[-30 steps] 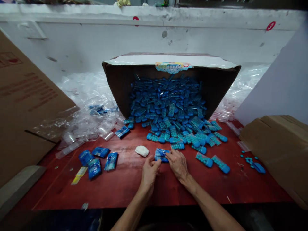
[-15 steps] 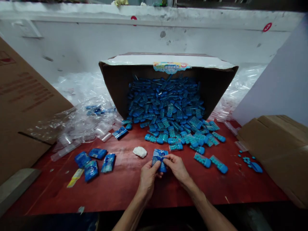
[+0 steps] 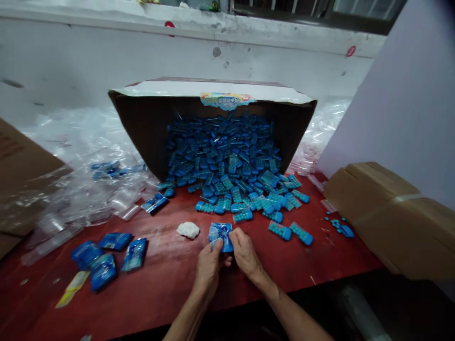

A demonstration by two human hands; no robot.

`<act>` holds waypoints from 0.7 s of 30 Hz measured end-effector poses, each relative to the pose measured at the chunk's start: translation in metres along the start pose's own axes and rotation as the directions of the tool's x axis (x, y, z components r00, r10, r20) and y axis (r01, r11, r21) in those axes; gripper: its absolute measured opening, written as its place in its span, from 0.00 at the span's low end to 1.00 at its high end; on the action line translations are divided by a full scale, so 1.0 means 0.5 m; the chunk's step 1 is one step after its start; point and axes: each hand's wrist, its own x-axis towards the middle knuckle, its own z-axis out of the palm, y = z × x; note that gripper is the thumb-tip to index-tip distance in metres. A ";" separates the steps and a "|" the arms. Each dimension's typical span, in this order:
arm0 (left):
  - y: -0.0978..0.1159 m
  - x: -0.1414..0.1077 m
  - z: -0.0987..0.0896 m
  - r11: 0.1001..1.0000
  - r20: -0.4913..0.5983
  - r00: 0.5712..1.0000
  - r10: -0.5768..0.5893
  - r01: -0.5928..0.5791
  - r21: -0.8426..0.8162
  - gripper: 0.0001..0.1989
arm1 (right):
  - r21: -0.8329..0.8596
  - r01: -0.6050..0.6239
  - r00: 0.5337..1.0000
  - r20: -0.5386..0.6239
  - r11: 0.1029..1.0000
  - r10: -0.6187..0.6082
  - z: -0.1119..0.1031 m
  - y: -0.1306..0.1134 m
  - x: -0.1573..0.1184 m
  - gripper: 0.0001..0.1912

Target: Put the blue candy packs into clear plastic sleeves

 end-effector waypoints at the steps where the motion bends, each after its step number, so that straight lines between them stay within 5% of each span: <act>1: 0.007 -0.003 -0.002 0.999 0.054 0.997 -0.049 0.050 -0.013 0.11 | -0.018 0.005 1.000 0.007 1.000 -0.005 -0.014 0.000 0.002 0.16; 4: 0.024 -0.009 -0.015 0.984 0.161 0.974 -0.160 0.170 -0.050 0.10 | -0.242 0.092 0.995 -0.013 0.966 -0.098 -0.082 0.012 0.004 0.13; 7: 0.025 -0.011 -0.030 0.967 0.125 0.967 -0.220 0.233 -0.099 0.09 | -0.680 0.066 0.969 -0.132 0.730 -0.210 -0.162 0.048 -0.001 0.12; 11: 0.017 -0.014 -0.034 0.931 0.111 0.943 -0.313 0.328 -0.163 0.10 | -0.857 -0.018 0.979 -0.120 0.514 -0.167 -0.191 0.093 -0.009 0.07; 16: 0.024 -0.025 -0.030 0.872 0.104 0.907 -0.408 0.421 -0.250 0.09 | -0.726 0.195 0.973 0.058 0.659 -0.225 -0.124 0.083 -0.008 0.09; 21: 0.028 -0.029 -0.034 0.857 0.091 0.904 -0.418 0.426 -0.289 0.09 | -0.285 0.265 0.964 0.062 0.921 -0.259 -0.106 0.031 -0.009 0.11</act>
